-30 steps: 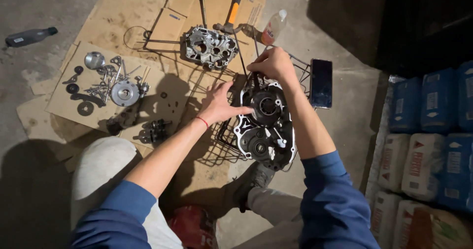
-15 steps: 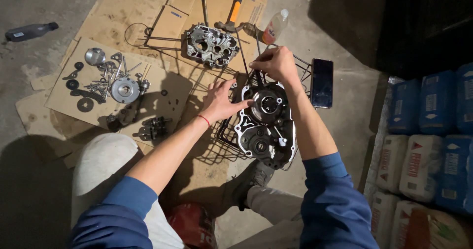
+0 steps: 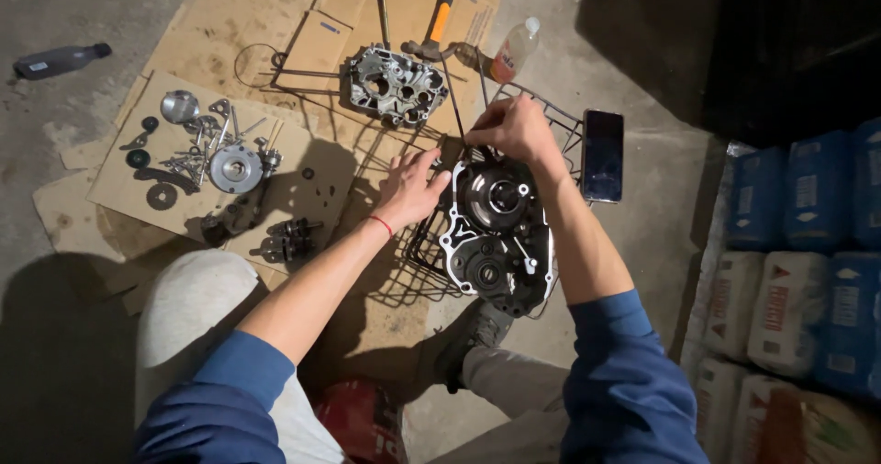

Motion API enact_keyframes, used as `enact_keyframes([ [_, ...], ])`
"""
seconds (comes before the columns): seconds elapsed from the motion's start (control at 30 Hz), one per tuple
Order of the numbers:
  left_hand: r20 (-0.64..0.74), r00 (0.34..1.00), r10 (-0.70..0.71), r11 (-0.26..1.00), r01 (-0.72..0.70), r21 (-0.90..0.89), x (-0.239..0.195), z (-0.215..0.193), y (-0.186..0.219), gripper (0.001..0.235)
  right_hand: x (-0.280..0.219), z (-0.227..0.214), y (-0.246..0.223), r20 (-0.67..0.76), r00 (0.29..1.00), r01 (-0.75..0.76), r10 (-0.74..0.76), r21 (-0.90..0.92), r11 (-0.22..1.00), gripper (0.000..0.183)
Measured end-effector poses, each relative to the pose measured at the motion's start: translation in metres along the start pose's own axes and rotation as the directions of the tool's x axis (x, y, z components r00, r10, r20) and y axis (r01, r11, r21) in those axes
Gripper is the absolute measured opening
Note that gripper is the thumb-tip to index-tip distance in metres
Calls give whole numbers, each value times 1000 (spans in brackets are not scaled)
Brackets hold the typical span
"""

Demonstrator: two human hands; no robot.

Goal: The person sits on the floor assembling a motorcycle engine. They place the crankshaft into the engine case, fit a bearing over it, then pick up the gear cluster and mesh the gears together by hand, fitting components onto the shafts while checking alignment.

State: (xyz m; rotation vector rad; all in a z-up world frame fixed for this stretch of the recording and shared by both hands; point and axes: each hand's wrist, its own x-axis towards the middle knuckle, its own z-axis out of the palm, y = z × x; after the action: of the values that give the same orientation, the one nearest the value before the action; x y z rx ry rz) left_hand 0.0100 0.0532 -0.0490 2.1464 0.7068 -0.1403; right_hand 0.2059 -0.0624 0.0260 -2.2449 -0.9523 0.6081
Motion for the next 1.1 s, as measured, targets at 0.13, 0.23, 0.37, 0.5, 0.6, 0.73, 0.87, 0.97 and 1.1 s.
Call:
enact_keyframes([
  [0.13,-49,996,70,998,-70,3,-1,12,-7,51,-15,-10,14,46,996,-78,78,-6,997,30],
  [0.23,-58,996,67,998,-66,22,-3,5,1,50,-10,-11,15,59,998,-9,10,-22,1000,28],
  [0.37,-143,968,206,975,-190,116,22,40,-33,50,5,-6,8,-111,992,-71,65,-52,996,29],
  [0.5,-106,982,157,988,-154,29,16,30,-25,45,3,-12,11,-90,996,-38,21,-182,983,27],
  [0.6,-239,951,198,960,-237,-149,42,29,-27,38,-11,-37,4,-162,987,-26,-8,-205,978,34],
  [0.73,-201,907,371,924,-381,-14,53,-21,49,19,-68,-75,-4,13,996,-83,85,-88,993,25],
  [0.87,125,889,441,897,-438,-53,90,-7,78,22,-123,-78,-27,143,988,29,-61,216,976,16],
  [0.97,413,867,279,958,-219,-186,97,-17,85,19,-138,-69,-50,65,970,230,-236,91,969,24],
  [1.1,401,829,389,907,-269,-324,121,1,58,19,-143,-67,-59,7,941,337,-338,-89,937,26],
])
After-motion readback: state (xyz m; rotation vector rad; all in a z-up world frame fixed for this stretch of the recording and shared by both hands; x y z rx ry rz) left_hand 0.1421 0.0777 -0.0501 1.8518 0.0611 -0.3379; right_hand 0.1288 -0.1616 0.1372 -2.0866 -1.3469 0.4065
